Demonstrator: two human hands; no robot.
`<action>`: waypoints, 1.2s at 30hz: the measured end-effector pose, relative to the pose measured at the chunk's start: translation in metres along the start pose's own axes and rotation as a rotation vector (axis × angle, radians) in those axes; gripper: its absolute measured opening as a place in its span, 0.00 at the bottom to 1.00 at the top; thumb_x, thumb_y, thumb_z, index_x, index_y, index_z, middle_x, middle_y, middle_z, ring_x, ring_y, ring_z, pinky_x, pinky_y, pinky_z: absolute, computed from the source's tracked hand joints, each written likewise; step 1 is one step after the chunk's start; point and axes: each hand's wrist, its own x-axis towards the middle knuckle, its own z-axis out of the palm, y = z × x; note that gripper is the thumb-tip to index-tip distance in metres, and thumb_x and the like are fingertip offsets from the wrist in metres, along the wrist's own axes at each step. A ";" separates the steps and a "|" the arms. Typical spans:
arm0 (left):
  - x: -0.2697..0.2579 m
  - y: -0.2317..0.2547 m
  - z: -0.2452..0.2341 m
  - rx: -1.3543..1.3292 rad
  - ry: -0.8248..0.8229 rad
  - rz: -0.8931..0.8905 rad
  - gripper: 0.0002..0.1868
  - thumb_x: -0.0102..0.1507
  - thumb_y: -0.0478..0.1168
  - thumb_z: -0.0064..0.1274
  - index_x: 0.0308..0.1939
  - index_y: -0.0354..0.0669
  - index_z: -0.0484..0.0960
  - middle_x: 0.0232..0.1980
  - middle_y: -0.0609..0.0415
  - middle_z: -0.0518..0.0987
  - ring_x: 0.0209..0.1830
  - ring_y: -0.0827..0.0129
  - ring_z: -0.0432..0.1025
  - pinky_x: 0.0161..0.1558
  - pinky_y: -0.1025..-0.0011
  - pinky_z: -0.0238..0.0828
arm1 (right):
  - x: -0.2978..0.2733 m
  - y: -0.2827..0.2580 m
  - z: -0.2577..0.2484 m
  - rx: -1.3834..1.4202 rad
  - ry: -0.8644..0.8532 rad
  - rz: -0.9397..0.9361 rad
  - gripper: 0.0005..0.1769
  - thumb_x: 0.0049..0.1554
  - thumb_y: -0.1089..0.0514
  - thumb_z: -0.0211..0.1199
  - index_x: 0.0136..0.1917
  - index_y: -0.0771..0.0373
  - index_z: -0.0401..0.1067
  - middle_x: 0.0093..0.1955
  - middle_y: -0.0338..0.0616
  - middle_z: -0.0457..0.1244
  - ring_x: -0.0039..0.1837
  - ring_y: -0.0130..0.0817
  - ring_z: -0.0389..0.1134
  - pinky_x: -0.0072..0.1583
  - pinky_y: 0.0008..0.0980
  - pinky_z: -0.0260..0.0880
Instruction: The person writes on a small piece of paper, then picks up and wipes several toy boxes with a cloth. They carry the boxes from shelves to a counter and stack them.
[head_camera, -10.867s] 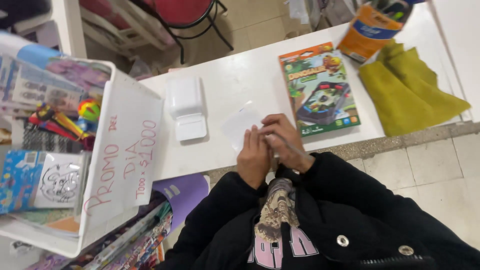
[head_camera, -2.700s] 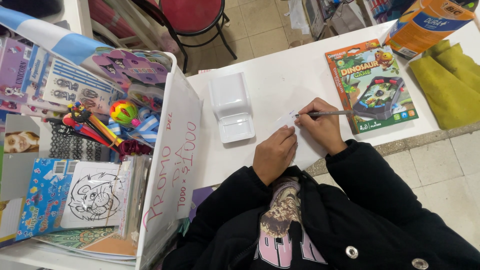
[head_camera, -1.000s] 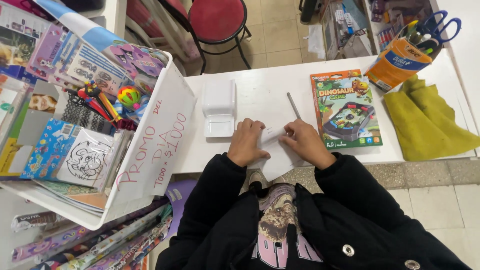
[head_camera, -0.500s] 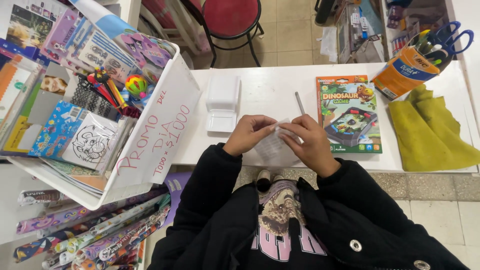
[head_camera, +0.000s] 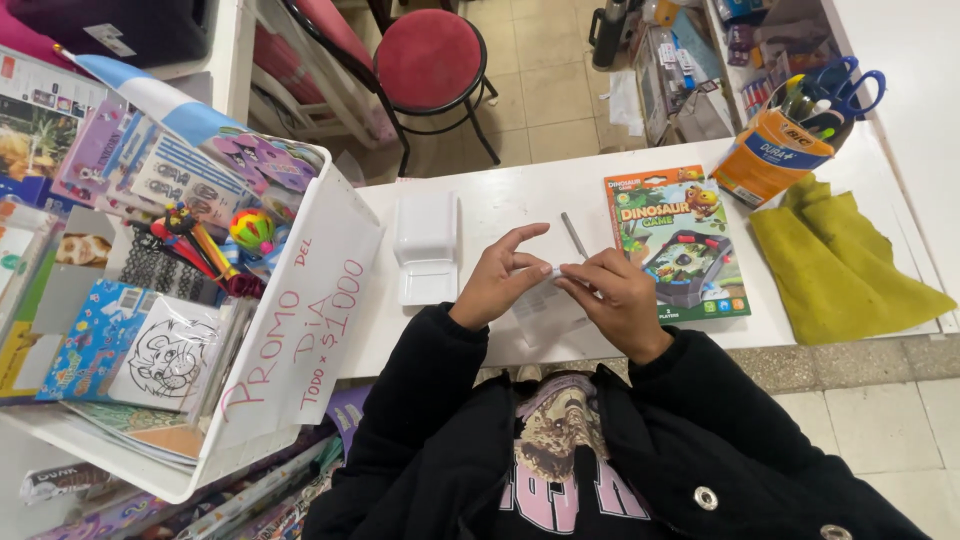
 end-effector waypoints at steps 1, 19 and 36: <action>0.000 -0.005 0.001 -0.003 -0.008 -0.007 0.34 0.67 0.38 0.57 0.76 0.35 0.64 0.42 0.56 0.86 0.48 0.81 0.75 0.62 0.73 0.66 | -0.003 0.001 -0.001 -0.003 0.002 0.010 0.12 0.52 0.61 0.76 0.50 0.61 0.80 0.41 0.41 0.66 0.40 0.32 0.67 0.41 0.30 0.67; 0.009 -0.007 0.045 1.068 0.359 0.391 0.26 0.57 0.40 0.60 0.59 0.37 0.77 0.63 0.40 0.78 0.65 0.43 0.69 0.62 0.53 0.64 | -0.020 0.033 -0.035 -0.319 -0.028 0.167 0.33 0.47 0.55 0.75 0.66 0.57 0.73 0.63 0.51 0.62 0.65 0.51 0.63 0.64 0.49 0.63; 0.034 -0.064 0.117 -0.373 -0.122 0.066 0.38 0.74 0.44 0.42 0.81 0.30 0.44 0.78 0.41 0.61 0.77 0.59 0.58 0.73 0.66 0.57 | -0.041 0.050 -0.045 -0.704 -0.060 0.425 0.62 0.39 0.29 0.72 0.81 0.47 0.54 0.77 0.52 0.50 0.74 0.71 0.46 0.62 0.72 0.49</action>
